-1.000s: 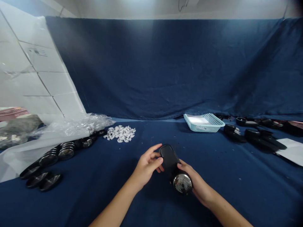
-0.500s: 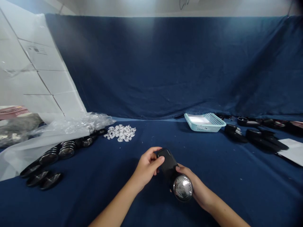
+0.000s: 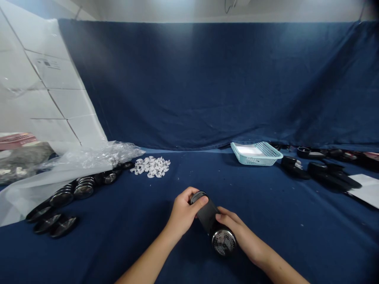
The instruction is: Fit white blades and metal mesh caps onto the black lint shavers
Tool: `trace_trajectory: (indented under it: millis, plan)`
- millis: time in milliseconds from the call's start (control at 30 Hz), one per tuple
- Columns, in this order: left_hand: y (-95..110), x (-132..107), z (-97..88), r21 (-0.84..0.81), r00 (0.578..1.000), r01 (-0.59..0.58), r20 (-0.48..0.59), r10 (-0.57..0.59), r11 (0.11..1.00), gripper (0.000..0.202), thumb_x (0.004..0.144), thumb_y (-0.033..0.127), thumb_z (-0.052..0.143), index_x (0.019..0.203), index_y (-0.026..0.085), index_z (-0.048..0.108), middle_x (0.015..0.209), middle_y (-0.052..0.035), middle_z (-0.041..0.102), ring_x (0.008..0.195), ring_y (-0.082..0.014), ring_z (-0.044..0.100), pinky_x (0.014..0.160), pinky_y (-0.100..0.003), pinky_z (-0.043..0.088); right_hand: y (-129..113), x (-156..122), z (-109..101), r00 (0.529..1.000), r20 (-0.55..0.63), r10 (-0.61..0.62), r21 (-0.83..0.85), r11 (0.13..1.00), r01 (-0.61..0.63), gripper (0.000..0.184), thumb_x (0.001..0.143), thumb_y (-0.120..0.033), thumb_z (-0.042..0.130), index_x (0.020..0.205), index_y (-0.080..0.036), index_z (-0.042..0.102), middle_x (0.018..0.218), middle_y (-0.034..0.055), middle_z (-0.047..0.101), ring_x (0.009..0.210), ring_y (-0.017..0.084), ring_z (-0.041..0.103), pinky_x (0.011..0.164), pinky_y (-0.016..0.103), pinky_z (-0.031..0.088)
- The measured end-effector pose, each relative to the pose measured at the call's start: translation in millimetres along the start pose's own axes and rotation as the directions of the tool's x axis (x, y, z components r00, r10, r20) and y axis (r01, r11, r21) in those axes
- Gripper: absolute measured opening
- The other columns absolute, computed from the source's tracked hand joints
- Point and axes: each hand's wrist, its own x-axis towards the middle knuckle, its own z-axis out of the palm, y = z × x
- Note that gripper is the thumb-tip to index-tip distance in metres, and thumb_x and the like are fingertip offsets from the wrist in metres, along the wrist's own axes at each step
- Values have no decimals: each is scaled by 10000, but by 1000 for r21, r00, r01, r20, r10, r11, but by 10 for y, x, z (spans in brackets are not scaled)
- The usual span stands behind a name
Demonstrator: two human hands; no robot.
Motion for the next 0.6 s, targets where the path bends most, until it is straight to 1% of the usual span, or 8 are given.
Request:
trace_trajectory:
  millis: [67, 167, 233, 300, 367, 467, 533, 600]
  plan:
    - [-21, 14, 1, -22, 999, 33, -9, -33, 999, 391, 756, 496, 686, 934, 152, 633, 724, -4, 605, 605, -135, 544, 495, -210, 438, -37, -13, 11, 999, 38, -3, 1, 1000, 3, 392, 709, -413, 766, 1045, -224, 691, 889, 24, 717, 821, 218, 637, 703, 274, 437]
    - [-35, 37, -12, -45, 997, 72, -17, -73, 996, 412, 766, 493, 677, 979, 141, 662, 763, -32, 641, 635, -159, 593, 507, -234, 486, -78, -4, 37, 998, 50, -35, 5, 999, 35, 350, 723, -465, 742, 967, -217, 705, 713, -6, 680, 611, 164, 585, 593, 257, 411]
    - [-26, 46, -27, -59, 992, 123, 22, -122, 991, 406, 776, 487, 673, 964, 128, 669, 740, -34, 638, 599, -157, 608, 510, -248, 509, -83, 20, 42, 999, 45, -29, -3, 1000, 29, 357, 749, -522, 697, 897, -197, 692, 649, -15, 638, 533, 135, 533, 536, 246, 385]
    - [-7, 47, -42, -108, 979, 198, 69, -191, 974, 402, 778, 476, 682, 955, 116, 656, 736, -38, 637, 560, -158, 628, 527, -272, 535, -77, 55, 28, 998, 57, 0, 4, 1000, 0, 411, 789, -581, 621, 799, -172, 657, 583, -12, 586, 478, 122, 488, 492, 244, 365]
    - [12, 42, -51, -178, 963, 266, 86, -255, 947, 422, 786, 475, 682, 994, 112, 625, 759, -52, 646, 553, -174, 656, 561, -310, 562, -77, 98, -1, 996, 90, 4, 85, 996, -11, 445, 825, -608, 553, 765, -171, 616, 561, -10, 559, 450, 120, 460, 488, 257, 377]
    - [21, 36, -58, -262, 949, 315, 80, -305, 912, 490, 799, 493, 668, 1093, 117, 559, 803, -80, 661, 608, -209, 692, 621, -361, 585, -100, 164, -59, 986, 136, -99, 224, 972, 67, 433, 855, -600, 508, 860, -178, 605, 621, 1, 579, 490, 131, 475, 554, 287, 420]
    - [11, 37, -63, -301, 942, 334, 87, -323, 893, 514, 799, 497, 670, 1118, 118, 531, 820, -93, 665, 636, -220, 701, 641, -369, 588, -123, 202, -93, 975, 148, -169, 225, 965, 133, 452, 853, -602, 512, 920, -166, 613, 655, 17, 588, 548, 145, 494, 581, 290, 420]
    - [-1, 37, -67, -323, 936, 353, 125, -330, 878, 494, 810, 491, 661, 1102, 117, 521, 838, -107, 673, 638, -217, 702, 636, -360, 586, -144, 231, -117, 970, 140, -200, 225, 960, 166, 469, 830, -610, 543, 926, -157, 618, 664, 23, 579, 582, 153, 493, 583, 290, 415]
